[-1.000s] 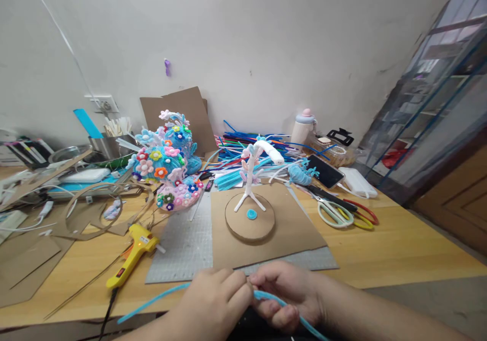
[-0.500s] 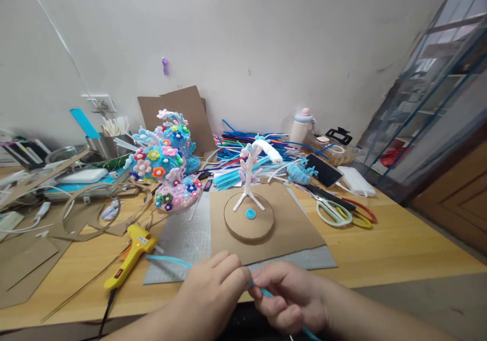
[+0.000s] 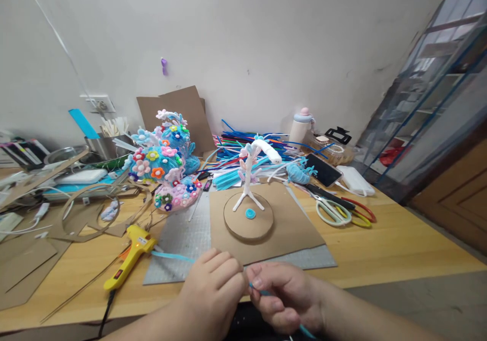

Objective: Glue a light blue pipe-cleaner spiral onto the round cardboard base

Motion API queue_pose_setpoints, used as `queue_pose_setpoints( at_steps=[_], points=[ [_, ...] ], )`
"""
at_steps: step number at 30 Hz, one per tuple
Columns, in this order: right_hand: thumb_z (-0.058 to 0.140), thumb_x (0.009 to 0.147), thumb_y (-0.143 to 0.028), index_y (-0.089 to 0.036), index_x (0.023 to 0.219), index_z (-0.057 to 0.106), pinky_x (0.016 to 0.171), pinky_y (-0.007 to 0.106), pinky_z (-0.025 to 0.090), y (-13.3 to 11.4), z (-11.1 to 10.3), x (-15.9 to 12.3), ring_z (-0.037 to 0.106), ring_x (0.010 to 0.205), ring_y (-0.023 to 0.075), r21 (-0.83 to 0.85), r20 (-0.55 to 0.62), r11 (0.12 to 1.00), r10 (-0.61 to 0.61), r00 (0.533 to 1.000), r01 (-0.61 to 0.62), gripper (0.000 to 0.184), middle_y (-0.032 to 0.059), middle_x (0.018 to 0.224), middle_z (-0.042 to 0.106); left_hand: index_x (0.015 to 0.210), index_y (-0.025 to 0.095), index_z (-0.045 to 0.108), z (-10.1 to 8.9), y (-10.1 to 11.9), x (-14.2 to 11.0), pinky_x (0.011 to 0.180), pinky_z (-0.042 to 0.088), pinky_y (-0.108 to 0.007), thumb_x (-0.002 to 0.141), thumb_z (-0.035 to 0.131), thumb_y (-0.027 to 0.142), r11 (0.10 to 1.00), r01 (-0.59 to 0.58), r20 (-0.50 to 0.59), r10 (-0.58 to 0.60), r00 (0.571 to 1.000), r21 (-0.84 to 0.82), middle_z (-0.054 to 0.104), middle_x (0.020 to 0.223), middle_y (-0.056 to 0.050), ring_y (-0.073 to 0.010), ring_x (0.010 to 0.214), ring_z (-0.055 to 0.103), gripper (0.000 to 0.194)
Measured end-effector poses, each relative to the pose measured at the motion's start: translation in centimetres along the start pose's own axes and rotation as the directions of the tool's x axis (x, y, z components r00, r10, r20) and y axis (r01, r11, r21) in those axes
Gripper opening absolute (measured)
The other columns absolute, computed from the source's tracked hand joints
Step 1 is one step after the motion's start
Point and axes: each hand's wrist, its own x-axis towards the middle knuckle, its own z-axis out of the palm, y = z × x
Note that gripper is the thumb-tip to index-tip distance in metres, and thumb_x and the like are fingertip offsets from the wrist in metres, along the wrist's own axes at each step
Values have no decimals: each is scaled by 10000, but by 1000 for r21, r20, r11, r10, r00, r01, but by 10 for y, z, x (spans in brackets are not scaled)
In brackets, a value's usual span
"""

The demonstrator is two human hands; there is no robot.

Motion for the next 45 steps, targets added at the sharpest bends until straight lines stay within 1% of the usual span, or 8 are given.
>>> queue_pose_setpoints(
  at_steps=[8, 14, 22, 36, 38, 40, 43, 45],
  points=[
    [563, 742, -291, -141, 649, 482, 531, 241, 103, -13, 18, -14, 174, 566, 63, -961, 5, 221, -585, 811, 165, 194, -23, 605, 355, 657, 181, 481, 17, 3, 7, 587, 360, -242, 870, 438, 351, 494, 679, 413, -548, 728, -543, 512, 609, 6, -150, 613, 489, 276],
    [446, 727, -394, -188, 837, 455, 314, 192, 169, -8, 4, -9, 324, 305, 81, -251, -222, 966, 10, 975, -67, 233, -57, 485, 449, 670, 180, 485, 17, 4, 4, 597, 332, -244, 922, 429, 279, 761, 540, 234, -486, 842, -360, 536, 684, -17, -157, 669, 500, 276],
    [568, 792, -272, -153, 865, 493, 319, 144, 159, 5, -12, -6, 309, 329, 29, 60, -75, 998, -6, 997, 11, 159, -68, 540, 435, 683, 174, 502, 15, 2, 3, 554, 328, -247, 989, 383, 250, 971, 236, 48, -235, 971, -28, 542, 670, -19, -153, 615, 493, 337],
    [622, 758, -335, -188, 781, 375, 367, 156, 94, 7, 3, -6, 113, 349, 18, -104, -180, 981, -182, 967, 165, 288, -125, 454, 243, 687, 172, 520, 9, -3, 4, 593, 302, -263, 973, 395, 211, 969, 201, 37, -198, 980, -141, 541, 659, -5, -141, 627, 464, 315],
    [567, 803, -370, -189, 755, 370, 397, 176, 137, 10, 5, -7, 172, 374, 33, -490, -235, 831, -415, 879, 261, 272, -105, 469, 270, 632, 172, 491, 11, -1, 5, 581, 300, -249, 940, 447, 291, 867, 396, 132, -374, 918, -302, 508, 624, 3, -137, 617, 464, 334],
    [487, 860, -308, -172, 713, 397, 469, 212, 177, 10, 5, -11, 275, 461, 58, -929, -25, 282, -692, 721, 239, 219, -57, 523, 358, 595, 174, 472, 14, 1, 8, 582, 318, -237, 881, 502, 384, 659, 609, 301, -530, 793, -442, 492, 600, 12, -135, 614, 465, 357],
    [399, 877, -148, -153, 681, 430, 538, 268, 154, 4, 4, -19, 303, 568, 91, -781, 499, -624, -640, 584, -16, 198, -11, 614, 451, 626, 171, 520, 18, 0, 14, 578, 351, -228, 844, 493, 429, 459, 748, 477, -578, 662, -480, 505, 573, 21, -133, 596, 470, 339],
    [382, 883, -139, -159, 704, 442, 541, 276, 159, -3, 5, -27, 306, 570, 98, -695, 525, -714, -584, 619, -85, 190, -15, 620, 466, 668, 165, 565, 16, -4, 16, 572, 358, -226, 844, 490, 419, 471, 755, 503, -563, 655, -457, 525, 575, 23, -134, 594, 480, 318]
  ],
)
